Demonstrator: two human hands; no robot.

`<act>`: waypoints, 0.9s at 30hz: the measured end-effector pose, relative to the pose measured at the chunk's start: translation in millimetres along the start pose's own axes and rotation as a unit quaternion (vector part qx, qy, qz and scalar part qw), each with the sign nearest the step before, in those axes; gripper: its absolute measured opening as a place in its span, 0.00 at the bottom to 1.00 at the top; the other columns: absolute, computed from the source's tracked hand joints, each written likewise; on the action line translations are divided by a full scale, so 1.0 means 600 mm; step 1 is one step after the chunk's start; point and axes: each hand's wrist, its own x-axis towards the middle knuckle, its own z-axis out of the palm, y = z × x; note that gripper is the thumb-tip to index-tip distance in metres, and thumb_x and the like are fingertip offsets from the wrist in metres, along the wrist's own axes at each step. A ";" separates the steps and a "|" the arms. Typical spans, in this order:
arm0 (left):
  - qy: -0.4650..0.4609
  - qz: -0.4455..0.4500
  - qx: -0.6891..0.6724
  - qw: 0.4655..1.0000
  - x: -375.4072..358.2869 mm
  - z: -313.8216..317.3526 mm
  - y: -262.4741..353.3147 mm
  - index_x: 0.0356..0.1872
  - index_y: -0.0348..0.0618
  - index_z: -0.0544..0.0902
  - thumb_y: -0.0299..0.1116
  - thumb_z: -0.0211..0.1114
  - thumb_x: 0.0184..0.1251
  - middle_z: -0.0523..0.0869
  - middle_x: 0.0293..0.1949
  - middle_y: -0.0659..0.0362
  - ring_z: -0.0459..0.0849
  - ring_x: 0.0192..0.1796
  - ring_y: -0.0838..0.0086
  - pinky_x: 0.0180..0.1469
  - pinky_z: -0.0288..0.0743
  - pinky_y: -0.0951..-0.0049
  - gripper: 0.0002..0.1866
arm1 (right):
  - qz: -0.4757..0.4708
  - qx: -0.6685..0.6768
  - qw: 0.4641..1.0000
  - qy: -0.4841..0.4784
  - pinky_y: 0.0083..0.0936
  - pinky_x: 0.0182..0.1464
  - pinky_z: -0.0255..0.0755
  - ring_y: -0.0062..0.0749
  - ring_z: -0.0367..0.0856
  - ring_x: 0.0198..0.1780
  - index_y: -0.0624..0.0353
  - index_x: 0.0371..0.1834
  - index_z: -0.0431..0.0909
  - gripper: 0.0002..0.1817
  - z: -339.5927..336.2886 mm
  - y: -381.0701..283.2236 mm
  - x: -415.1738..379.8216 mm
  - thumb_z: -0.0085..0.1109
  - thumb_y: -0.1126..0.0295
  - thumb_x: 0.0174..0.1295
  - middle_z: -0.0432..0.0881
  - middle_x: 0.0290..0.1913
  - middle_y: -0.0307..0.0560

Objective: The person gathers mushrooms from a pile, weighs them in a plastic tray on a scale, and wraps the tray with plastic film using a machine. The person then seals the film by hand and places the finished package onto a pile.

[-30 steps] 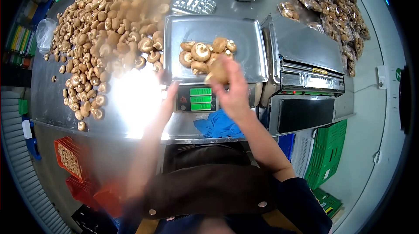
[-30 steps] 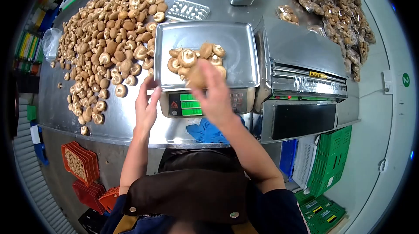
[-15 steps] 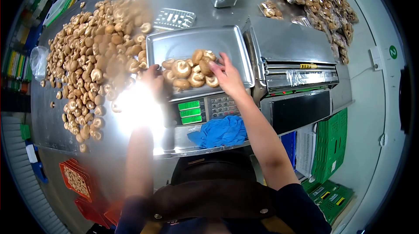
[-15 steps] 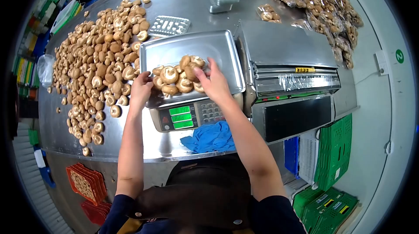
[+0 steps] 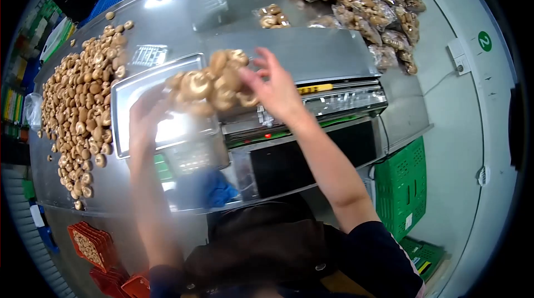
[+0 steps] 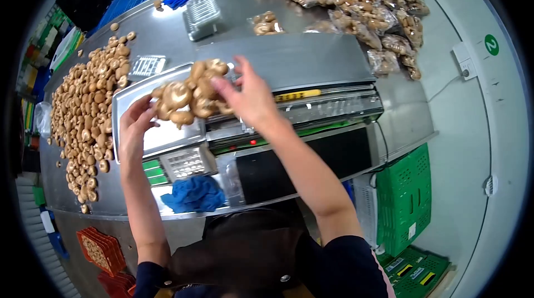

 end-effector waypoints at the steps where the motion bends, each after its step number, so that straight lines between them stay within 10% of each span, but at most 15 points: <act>1: -0.016 0.013 0.000 1.000 0.016 0.052 0.004 0.59 0.27 0.73 0.29 0.62 0.61 0.81 0.41 0.56 0.81 0.40 0.75 0.38 0.77 0.78 0.25 | -0.001 -0.015 1.000 0.011 0.32 0.52 0.75 0.38 0.78 0.52 0.67 0.69 0.56 0.45 -0.048 0.019 0.010 0.63 0.47 0.59 0.72 0.61 0.62; 9: -0.068 -0.038 -0.010 0.997 0.138 0.351 -0.024 0.60 0.21 0.67 0.22 0.66 0.58 0.81 0.39 0.55 0.80 0.31 0.77 0.33 0.75 0.80 0.30 | 0.021 -0.042 0.999 0.028 0.25 0.56 0.71 0.34 0.76 0.57 0.63 0.67 0.63 0.33 -0.323 0.161 0.092 0.55 0.51 0.66 0.77 0.57 0.54; 13: -0.074 -0.087 -0.004 0.993 0.129 0.371 -0.025 0.59 0.21 0.68 0.22 0.65 0.59 0.81 0.42 0.53 0.81 0.35 0.75 0.36 0.77 0.79 0.27 | 0.048 -0.016 0.999 -0.009 0.23 0.54 0.72 0.30 0.76 0.55 0.62 0.68 0.63 0.33 -0.354 0.186 0.099 0.53 0.51 0.67 0.76 0.57 0.51; 17: -0.083 0.056 0.119 0.988 0.090 0.310 -0.035 0.59 0.33 0.72 0.22 0.65 0.57 0.80 0.47 0.53 0.81 0.44 0.70 0.42 0.78 0.75 0.26 | -0.008 -0.047 0.997 -0.054 0.26 0.54 0.73 0.33 0.77 0.55 0.60 0.66 0.65 0.31 -0.401 0.177 0.065 0.58 0.55 0.64 0.74 0.61 0.52; 20: -0.122 0.289 0.515 0.798 0.030 0.236 0.008 0.55 0.45 0.77 0.26 0.69 0.52 0.78 0.53 0.55 0.75 0.57 0.60 0.56 0.73 0.62 0.25 | -0.178 -0.312 0.929 -0.093 0.28 0.51 0.76 0.38 0.80 0.52 0.49 0.64 0.69 0.27 -0.488 0.166 -0.002 0.62 0.65 0.60 0.71 0.65 0.47; 23: -0.214 0.352 0.554 0.724 -0.002 0.217 0.027 0.53 0.48 0.78 0.28 0.70 0.50 0.76 0.56 0.55 0.71 0.60 0.57 0.62 0.67 0.56 0.24 | -0.222 -0.492 0.810 -0.232 0.30 0.46 0.79 0.38 0.82 0.49 0.41 0.62 0.71 0.27 -0.533 0.171 -0.031 0.62 0.71 0.57 0.70 0.66 0.41; 27: -0.231 0.398 0.586 0.667 0.011 0.274 0.033 0.47 0.50 0.81 0.30 0.69 0.49 0.77 0.57 0.58 0.72 0.58 0.59 0.61 0.67 0.56 0.20 | -0.323 -0.422 0.819 -0.216 0.28 0.41 0.80 0.36 0.83 0.46 0.45 0.54 0.79 0.18 -0.488 0.198 -0.016 0.59 0.73 0.59 0.76 0.61 0.41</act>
